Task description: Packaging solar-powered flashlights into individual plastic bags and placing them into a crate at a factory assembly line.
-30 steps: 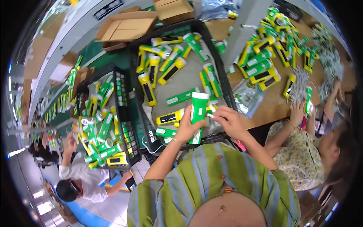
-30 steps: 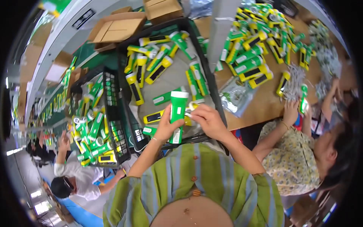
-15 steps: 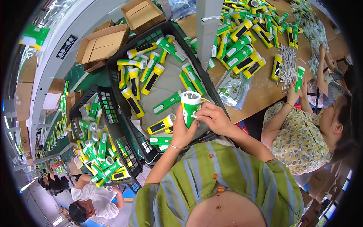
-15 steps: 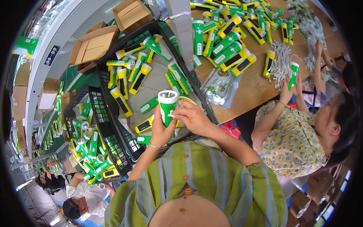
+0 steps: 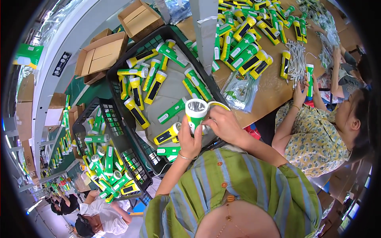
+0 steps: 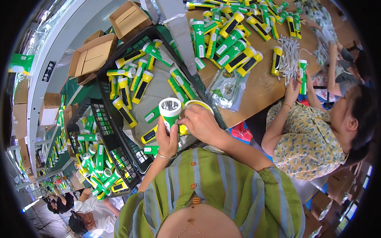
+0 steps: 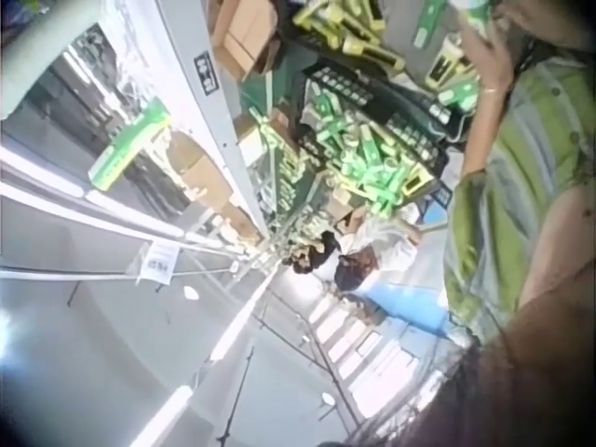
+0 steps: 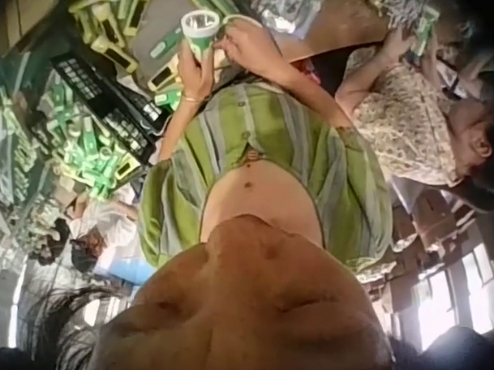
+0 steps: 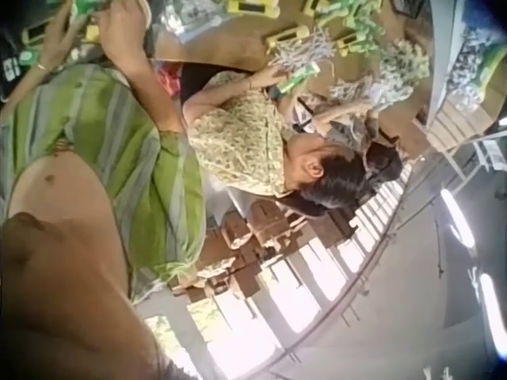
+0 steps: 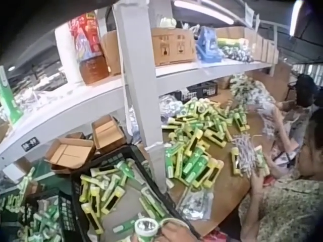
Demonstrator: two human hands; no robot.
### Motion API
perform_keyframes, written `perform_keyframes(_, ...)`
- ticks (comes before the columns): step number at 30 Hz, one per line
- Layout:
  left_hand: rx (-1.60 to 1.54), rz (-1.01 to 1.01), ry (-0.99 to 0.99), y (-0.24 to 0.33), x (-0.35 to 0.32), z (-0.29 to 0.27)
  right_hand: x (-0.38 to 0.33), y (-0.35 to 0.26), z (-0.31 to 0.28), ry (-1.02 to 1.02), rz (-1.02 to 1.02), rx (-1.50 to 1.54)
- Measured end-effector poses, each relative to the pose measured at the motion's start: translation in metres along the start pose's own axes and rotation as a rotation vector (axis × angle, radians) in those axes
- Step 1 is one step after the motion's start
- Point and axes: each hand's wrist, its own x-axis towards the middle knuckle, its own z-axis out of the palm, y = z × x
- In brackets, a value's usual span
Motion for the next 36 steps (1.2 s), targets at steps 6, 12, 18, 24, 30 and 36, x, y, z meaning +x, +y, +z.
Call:
perform_keyframes(6,-0.055,0.033,-0.119,-0.009,0.010,-0.009,-0.001,0.003,-0.005,-0.046,0.034,0.048)
perform_keyframes(12,-0.587,-0.445,-0.374,0.008,0.038,-0.008,0.001,0.005,-0.035,-0.117,0.003,0.020)
perform_keyframes(18,-0.461,-0.383,-0.394,0.026,0.069,0.043,-0.005,0.029,-0.086,-0.217,0.157,0.129)
perform_keyframes(24,0.049,-0.198,-0.412,0.000,0.139,0.176,-0.011,0.076,-0.119,0.279,0.176,-0.168)
perform_keyframes(30,-0.144,-0.428,0.026,-0.067,0.273,0.263,-0.022,0.118,-0.133,0.332,0.265,-0.156)
perform_keyframes(36,0.367,0.324,0.409,-0.081,0.323,0.287,-0.030,0.145,-0.137,0.356,0.255,-0.132)
